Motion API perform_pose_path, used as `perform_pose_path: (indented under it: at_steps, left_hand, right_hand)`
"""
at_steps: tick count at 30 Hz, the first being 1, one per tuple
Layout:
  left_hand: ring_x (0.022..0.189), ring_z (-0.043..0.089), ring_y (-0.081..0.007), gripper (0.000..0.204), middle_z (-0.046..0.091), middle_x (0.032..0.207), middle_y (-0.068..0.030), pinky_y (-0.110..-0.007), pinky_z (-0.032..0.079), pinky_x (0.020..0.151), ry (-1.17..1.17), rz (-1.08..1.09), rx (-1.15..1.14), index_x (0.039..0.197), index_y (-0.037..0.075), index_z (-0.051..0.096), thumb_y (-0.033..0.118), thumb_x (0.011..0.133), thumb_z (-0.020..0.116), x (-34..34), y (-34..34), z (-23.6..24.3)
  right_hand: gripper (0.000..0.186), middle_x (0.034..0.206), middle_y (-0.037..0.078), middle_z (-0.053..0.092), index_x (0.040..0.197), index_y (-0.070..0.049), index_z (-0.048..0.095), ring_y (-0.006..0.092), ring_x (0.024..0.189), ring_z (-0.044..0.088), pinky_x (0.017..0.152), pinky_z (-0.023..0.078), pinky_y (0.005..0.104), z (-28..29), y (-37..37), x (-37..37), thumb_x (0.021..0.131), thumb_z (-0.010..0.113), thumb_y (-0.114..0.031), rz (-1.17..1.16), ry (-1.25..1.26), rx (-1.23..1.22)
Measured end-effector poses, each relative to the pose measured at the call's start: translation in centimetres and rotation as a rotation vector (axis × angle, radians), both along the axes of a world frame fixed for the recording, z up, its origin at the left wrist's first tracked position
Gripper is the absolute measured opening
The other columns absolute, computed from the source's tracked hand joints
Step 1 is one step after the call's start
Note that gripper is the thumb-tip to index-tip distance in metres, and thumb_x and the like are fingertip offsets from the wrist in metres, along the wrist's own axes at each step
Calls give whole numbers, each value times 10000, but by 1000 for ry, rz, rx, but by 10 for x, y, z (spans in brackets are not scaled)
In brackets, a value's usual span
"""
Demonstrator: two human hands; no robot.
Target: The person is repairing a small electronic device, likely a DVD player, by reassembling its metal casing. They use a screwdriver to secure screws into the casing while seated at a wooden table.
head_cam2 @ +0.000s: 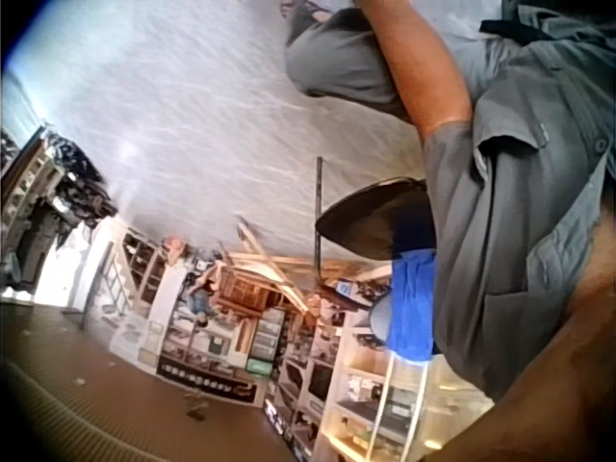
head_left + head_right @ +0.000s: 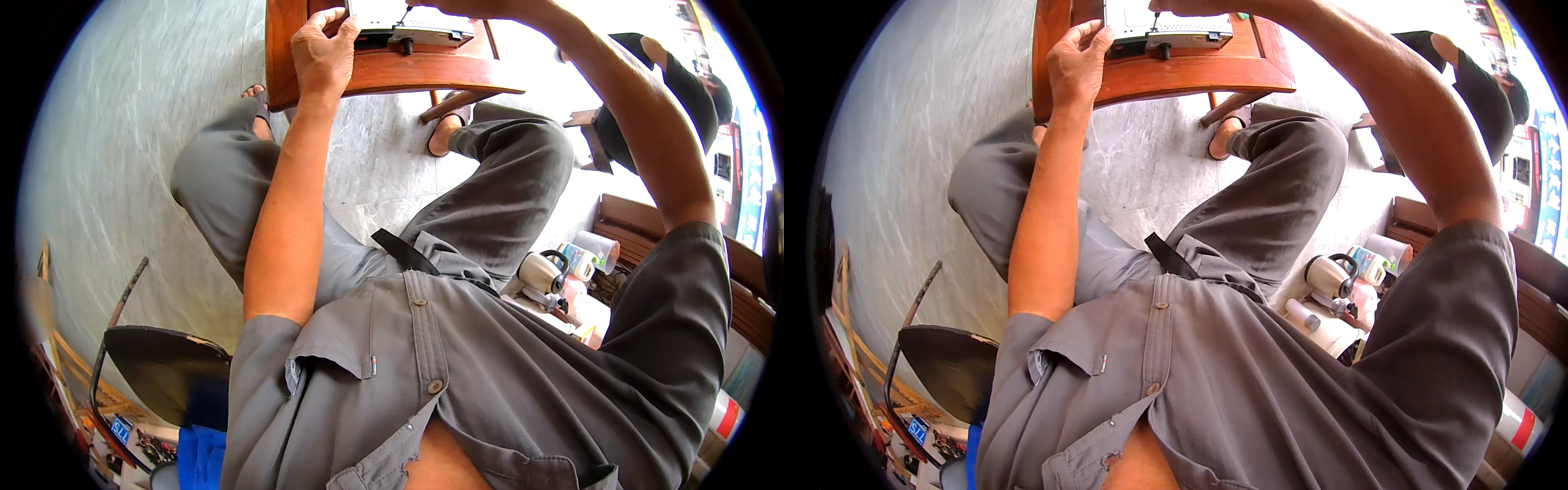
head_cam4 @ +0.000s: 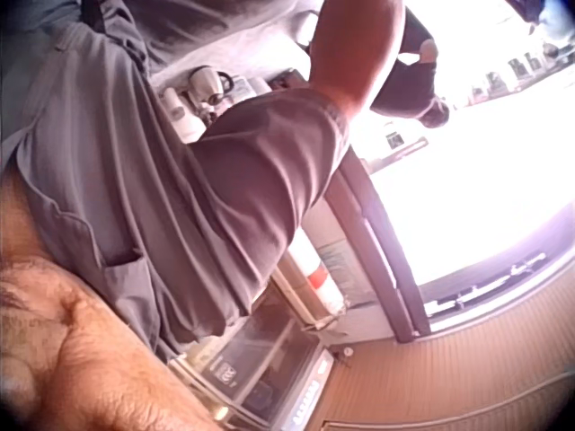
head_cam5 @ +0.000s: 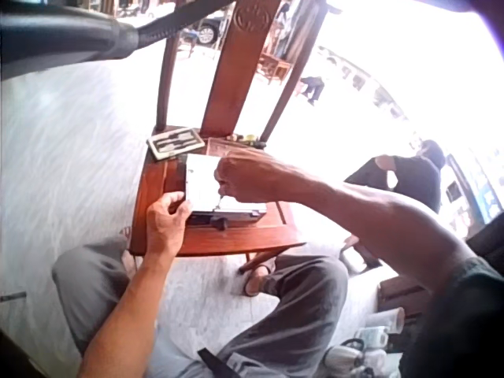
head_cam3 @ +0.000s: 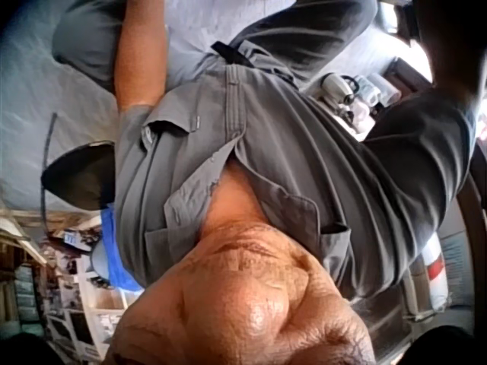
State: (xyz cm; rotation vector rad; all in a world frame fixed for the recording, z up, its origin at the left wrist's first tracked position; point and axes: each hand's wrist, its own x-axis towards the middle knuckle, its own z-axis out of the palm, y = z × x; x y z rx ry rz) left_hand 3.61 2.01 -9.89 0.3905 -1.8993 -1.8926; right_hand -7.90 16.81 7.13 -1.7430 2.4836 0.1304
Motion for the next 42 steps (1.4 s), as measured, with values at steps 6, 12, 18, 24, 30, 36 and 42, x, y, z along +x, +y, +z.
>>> perform_pose_path:
  at_steps: [6, 12, 18, 24, 30, 36, 42]
  left_hand:
    - [901, 708, -174, 339, 767, 985, -122, -307, 562, 837, 22, 62, -76, 1151, -70, 716, 192, 939, 755, 0, -13, -9]
    - [861, 691, -129, 313, 755, 994, -87, -273, 571, 793, 1, -23, -35, 1149, -58, 711, 165, 940, 775, -6, -21, -12]
    - [964, 699, -166, 356, 739, 1086, -142, -292, 587, 843, -76, -83, -28, 1224, -58, 678, 177, 966, 746, 1, -32, 2]
    - [1118, 682, -228, 392, 683, 1249, -156, -339, 578, 953, -37, -134, -533, 1306, -28, 642, 203, 994, 703, -11, -42, 48]
    - [1088, 672, -155, 275, 684, 1252, -70, -306, 555, 941, 19, -249, -679, 1234, 23, 702, 146, 989, 713, -29, -43, 69]
    - [1064, 692, -283, 222, 716, 1157, -105, -387, 556, 934, 193, -282, -897, 1107, 42, 739, 125, 904, 774, -39, -26, 69]
    - [1109, 648, -332, 301, 667, 1198, -154, -414, 538, 954, 128, -376, -913, 1130, 5, 717, 107, 858, 795, -37, -11, 71]
  right_hand:
    - [198, 758, 215, 690, 768, 9, 719, 375, 763, 693, 696, 527, 491, -11, -12, 0, 842, 719, -174, -6, 46, -57]
    - [239, 784, 190, 696, 774, -2, 711, 361, 770, 698, 716, 539, 479, 10, 3, 2, 894, 717, -209, 0, 108, -165]
    - [310, 722, 185, 645, 867, 19, 673, 307, 635, 648, 639, 505, 427, 33, 54, 23, 982, 652, -269, -463, -287, -650]
    - [405, 637, 26, 562, 878, -9, 613, 100, 544, 560, 514, 448, 276, -23, 94, 19, 1100, 499, -329, -868, -587, -988]
    - [399, 567, -23, 485, 902, -14, 625, 71, 467, 485, 475, 411, 216, -42, 118, 8, 1072, 565, -370, -949, -546, -1278]
    - [285, 744, 54, 679, 1173, -109, 735, 110, 644, 671, 618, 546, 231, -47, 167, -10, 1054, 622, -342, -916, -196, -939]
    - [275, 717, -25, 627, 1066, -65, 740, 35, 601, 564, 529, 451, 212, -52, 141, -6, 1020, 689, -332, -869, -294, -938]
